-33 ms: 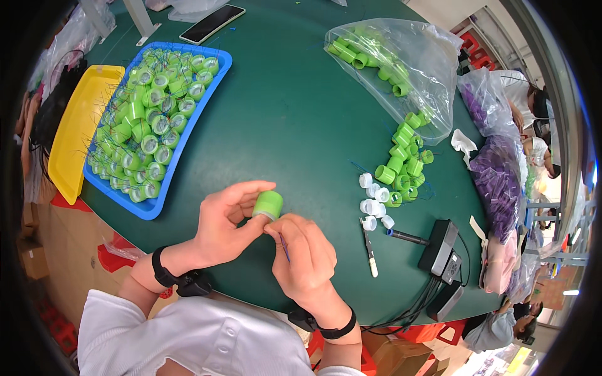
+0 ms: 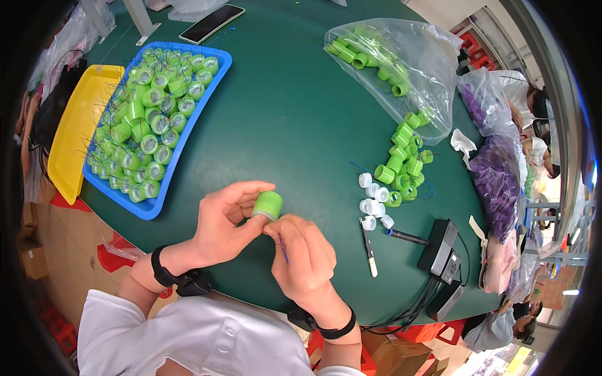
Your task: Assembling small plastic components for outdoor or sports goods at a production workbench.
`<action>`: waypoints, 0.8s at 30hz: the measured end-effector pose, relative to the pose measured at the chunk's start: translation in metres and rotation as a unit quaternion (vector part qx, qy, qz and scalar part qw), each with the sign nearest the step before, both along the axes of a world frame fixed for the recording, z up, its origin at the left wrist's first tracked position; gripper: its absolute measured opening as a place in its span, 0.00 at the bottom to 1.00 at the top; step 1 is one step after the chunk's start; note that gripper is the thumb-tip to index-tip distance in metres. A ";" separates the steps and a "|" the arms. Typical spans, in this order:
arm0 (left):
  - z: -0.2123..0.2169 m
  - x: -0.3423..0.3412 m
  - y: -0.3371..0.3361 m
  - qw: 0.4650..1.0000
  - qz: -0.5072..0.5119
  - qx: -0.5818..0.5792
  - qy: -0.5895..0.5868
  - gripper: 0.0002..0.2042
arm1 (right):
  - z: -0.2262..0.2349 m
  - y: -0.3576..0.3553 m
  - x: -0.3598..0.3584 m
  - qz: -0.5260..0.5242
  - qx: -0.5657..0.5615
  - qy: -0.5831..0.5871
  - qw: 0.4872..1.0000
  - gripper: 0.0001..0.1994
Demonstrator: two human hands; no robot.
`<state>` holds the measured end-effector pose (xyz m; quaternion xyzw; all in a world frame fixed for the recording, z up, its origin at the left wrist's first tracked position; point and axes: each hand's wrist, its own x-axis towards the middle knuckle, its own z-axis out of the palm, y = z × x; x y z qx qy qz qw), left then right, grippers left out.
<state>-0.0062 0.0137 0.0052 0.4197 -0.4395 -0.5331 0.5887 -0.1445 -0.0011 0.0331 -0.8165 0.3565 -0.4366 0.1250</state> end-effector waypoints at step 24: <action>0.008 0.004 -0.007 0.953 -0.186 -0.009 0.238 0.16 | 0.014 0.001 -0.006 0.005 0.228 -0.220 0.948 0.03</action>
